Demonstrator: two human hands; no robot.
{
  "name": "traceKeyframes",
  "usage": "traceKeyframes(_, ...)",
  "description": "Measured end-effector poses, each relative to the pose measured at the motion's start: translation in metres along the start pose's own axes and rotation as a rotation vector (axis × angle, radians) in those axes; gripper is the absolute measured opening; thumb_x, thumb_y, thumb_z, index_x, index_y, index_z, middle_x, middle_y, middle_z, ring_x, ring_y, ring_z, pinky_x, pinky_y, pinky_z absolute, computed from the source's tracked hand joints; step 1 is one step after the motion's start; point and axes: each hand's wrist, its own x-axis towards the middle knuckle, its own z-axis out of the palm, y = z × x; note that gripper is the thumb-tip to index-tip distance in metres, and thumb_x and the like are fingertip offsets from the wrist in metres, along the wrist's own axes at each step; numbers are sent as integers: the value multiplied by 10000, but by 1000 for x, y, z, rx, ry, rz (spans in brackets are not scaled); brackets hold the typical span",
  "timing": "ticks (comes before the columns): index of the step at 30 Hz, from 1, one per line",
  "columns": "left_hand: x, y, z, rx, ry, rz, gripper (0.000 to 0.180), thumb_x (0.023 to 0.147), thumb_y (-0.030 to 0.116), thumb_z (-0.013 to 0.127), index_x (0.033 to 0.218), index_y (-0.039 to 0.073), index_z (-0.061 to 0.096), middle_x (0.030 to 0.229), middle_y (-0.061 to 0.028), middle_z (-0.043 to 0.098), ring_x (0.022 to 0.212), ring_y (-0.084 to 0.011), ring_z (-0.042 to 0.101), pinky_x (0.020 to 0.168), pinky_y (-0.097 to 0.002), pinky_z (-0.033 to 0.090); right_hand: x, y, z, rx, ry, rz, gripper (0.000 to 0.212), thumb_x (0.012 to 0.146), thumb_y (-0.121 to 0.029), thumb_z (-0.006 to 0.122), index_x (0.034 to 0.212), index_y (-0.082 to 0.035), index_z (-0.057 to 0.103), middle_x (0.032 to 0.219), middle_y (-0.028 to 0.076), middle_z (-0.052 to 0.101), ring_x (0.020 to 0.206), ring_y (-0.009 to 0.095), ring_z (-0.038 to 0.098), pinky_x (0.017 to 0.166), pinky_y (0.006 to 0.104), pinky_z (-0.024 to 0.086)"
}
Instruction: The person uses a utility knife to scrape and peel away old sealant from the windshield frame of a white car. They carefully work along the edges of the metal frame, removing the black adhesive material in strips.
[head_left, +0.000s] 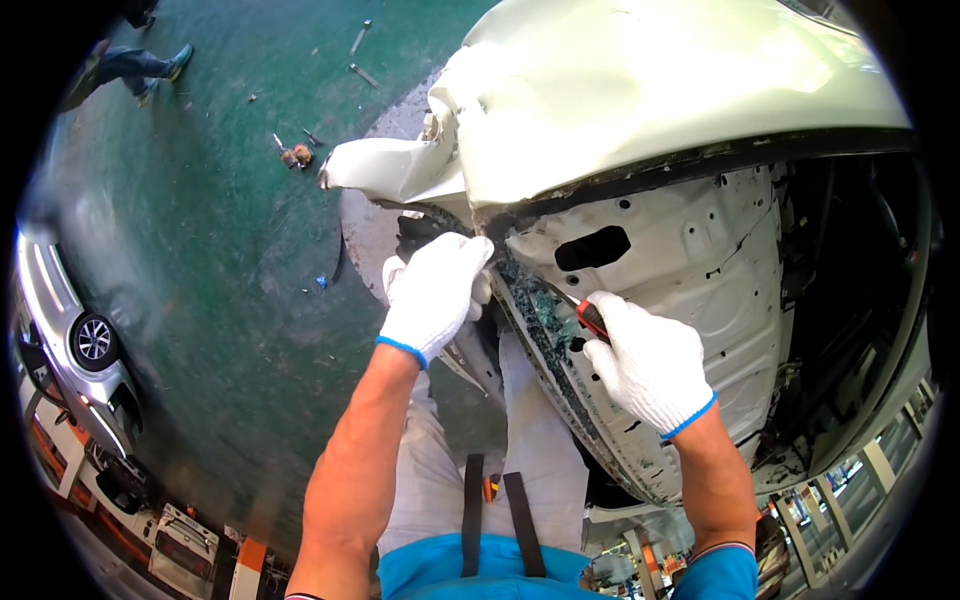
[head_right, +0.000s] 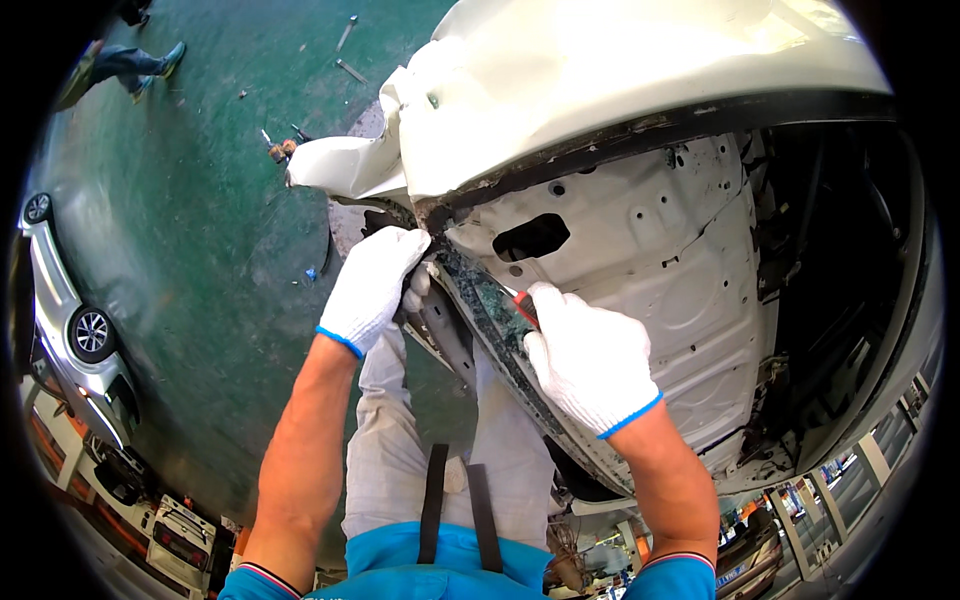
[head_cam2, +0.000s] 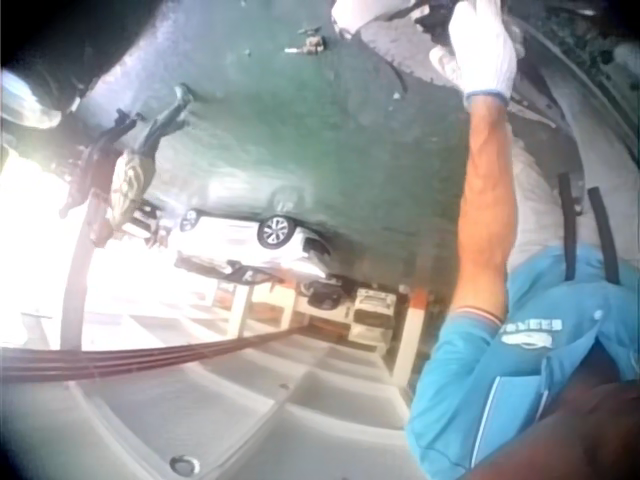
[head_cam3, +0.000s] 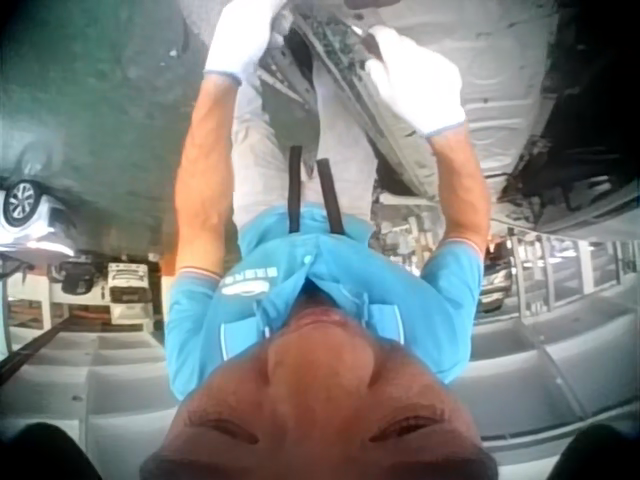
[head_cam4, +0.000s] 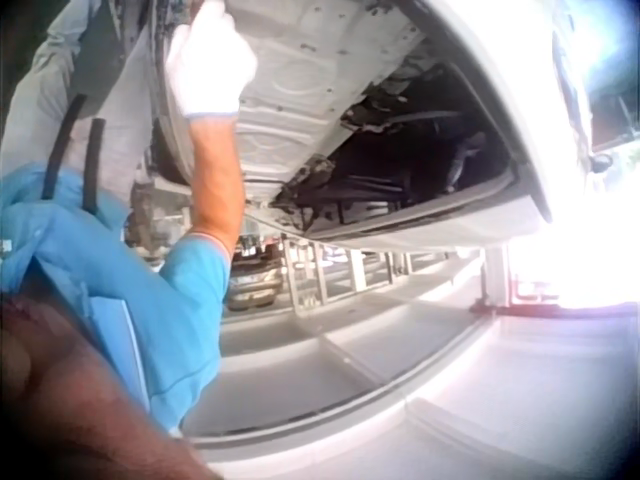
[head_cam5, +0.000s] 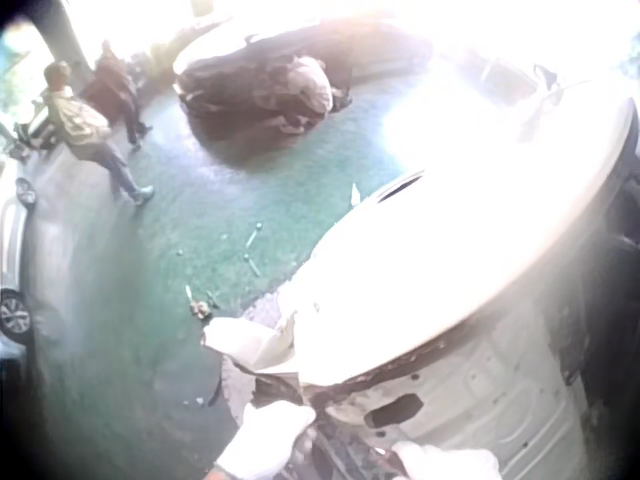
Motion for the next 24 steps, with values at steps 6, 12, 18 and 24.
traceKeyframes(6, 17, -50, 6, 679, 253, 789, 205, 1041, 236, 567, 975, 48, 616, 752, -116, 596, 668, -261, 601, 597, -381, 464, 19, -3, -10, 2, 117, -98, 324, 921, -276, 688, 1186, -111, 602, 860, 91, 688, 708, 286, 698, 593, 399, 539)
traceKeyframes(12, -1, -62, 16, 721, 281, 779, 145, 1013, 154, 548, 1060, 39, 623, 860, -163, 587, 770, -360, 591, 677, -438, 466, 35, 3, -7, -43, 82, -158, 314, 919, -286, 695, 1162, -111, 602, 798, 88, 660, 663, 291, 685, 556, 416, 526)
traceKeyframes(18, -12, -71, 27, 444, 237, 643, 276, 908, -4, 617, 1182, 30, 623, 885, -175, 562, 772, -362, 599, 622, -454, 483, 47, -3, -15, -93, -89, -123, 273, 935, -284, 677, 1132, -119, 585, 839, 102, 679, 721, 332, 691, 616, 447, 541)
traceKeyframes(24, -7, -66, 15, 583, 239, 747, 250, 910, 15, 628, 1159, 31, 632, 872, -163, 570, 773, -352, 611, 654, -447, 501, 51, 3, -13, -160, -115, -147, 243, 936, -282, 672, 1033, -88, 561, 727, 110, 658, 639, 338, 680, 550, 458, 526)
